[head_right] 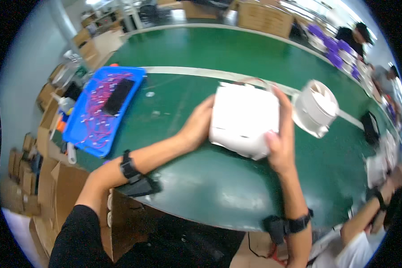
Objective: The person assembles white plastic fan units on a green workbench. They retrieve fan housings from a cardboard box, connect red and black wires to internal components, and fit the fan blades into the housings. The person handles the units one at a time, inspecting the internal wiring and rotating the blades before placing the completed units back into the box.
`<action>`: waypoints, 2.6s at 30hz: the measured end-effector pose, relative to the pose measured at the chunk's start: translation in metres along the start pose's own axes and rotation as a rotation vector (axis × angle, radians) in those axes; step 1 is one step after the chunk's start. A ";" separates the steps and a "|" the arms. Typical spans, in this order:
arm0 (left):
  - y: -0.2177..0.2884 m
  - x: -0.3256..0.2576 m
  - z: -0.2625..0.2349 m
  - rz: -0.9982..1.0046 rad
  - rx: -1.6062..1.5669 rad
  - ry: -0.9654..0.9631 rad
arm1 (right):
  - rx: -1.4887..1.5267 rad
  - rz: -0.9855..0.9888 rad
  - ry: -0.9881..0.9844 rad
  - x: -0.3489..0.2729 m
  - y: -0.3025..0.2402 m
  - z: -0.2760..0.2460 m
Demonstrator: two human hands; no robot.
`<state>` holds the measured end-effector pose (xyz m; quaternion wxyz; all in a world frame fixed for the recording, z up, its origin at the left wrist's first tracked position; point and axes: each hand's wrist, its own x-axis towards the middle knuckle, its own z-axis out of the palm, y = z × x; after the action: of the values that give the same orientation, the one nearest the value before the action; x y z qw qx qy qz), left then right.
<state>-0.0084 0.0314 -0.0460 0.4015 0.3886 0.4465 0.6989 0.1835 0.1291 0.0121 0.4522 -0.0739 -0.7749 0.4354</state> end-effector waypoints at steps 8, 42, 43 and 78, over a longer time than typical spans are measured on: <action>0.028 -0.014 0.028 0.208 0.268 -0.100 | 0.177 0.179 0.139 -0.004 0.008 -0.010; 0.036 -0.004 -0.001 -0.127 0.003 0.049 | 0.116 0.110 0.076 0.003 -0.011 -0.014; 0.037 -0.004 0.003 -0.142 0.029 0.047 | 0.145 0.167 0.106 0.002 -0.012 -0.016; 0.039 -0.004 0.004 -0.139 -0.005 0.004 | 0.672 0.560 0.288 -0.001 0.002 -0.008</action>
<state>-0.0114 0.0184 -0.0087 0.4491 0.3541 0.4714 0.6714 0.1898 0.1343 0.0114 0.4190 -0.1895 -0.4702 0.7533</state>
